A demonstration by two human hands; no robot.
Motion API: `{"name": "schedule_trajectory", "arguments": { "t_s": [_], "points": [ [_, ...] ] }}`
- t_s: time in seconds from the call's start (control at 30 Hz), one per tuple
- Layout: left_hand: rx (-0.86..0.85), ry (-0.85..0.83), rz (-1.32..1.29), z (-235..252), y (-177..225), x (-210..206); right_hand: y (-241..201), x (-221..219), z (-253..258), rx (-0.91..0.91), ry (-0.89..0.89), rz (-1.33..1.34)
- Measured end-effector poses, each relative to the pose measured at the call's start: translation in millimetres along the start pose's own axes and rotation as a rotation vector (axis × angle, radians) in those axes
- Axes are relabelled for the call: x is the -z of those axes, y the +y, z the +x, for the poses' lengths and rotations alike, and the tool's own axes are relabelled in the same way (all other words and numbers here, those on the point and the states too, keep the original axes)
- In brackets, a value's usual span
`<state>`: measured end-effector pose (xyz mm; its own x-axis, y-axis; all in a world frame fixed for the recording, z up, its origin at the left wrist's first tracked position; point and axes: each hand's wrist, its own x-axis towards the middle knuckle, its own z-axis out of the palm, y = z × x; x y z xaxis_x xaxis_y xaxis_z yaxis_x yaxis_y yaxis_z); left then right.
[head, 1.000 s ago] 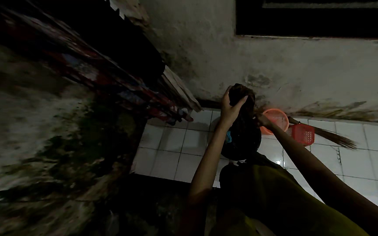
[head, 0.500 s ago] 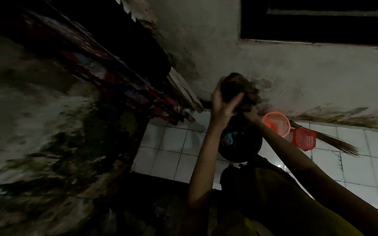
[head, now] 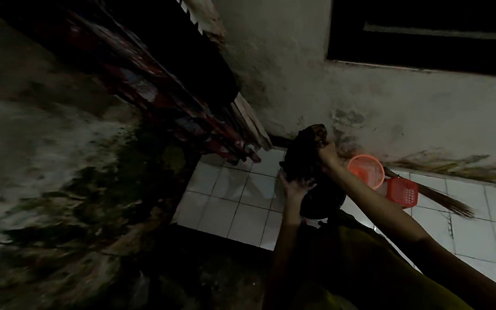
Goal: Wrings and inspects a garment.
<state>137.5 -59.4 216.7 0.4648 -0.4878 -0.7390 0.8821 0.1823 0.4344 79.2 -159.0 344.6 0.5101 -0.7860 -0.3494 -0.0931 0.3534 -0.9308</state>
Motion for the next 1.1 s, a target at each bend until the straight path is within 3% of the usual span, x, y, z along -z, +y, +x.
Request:
{"name": "schedule_trajectory", "arguments": {
  "t_s": [0.1,0.23,0.4,0.5,0.63,0.7,0.9,1.03,1.1],
  "points": [
    [-0.007,-0.069,-0.156,-12.2,-11.9,-24.8,3.0,0.9,-7.8,-0.016,-0.044,0.07],
    [-0.163,-0.215,-0.372,-10.9,-5.6,-33.5,4.7,18.7,-13.0,-0.049,-0.049,0.347],
    [-0.434,-0.382,-0.327,1.5,30.3,-43.2,6.5,56.3,-17.5,-0.109,-0.135,0.541],
    [-0.473,-0.427,-0.243,-1.6,50.5,-56.1,12.6,82.7,-11.6,-0.037,-0.201,0.374],
    [-0.574,-0.46,-0.04,-28.9,70.0,-87.5,24.4,122.5,-1.8,-0.087,-0.299,-0.163],
    [-0.575,-0.462,0.077,-43.1,70.7,-102.0,42.6,132.0,4.9,-0.119,-0.378,-0.176],
    [-0.602,-0.556,0.042,-52.0,53.6,-129.9,84.7,136.8,-7.2,-0.04,-0.213,0.43],
    [-0.64,-0.565,0.104,-61.3,55.6,-139.0,104.6,156.8,-10.5,-0.007,-0.37,0.674],
    [-0.63,-0.641,0.234,-60.6,57.0,-133.8,97.9,152.2,-5.1,-0.144,-0.35,0.821]
  ]
}}
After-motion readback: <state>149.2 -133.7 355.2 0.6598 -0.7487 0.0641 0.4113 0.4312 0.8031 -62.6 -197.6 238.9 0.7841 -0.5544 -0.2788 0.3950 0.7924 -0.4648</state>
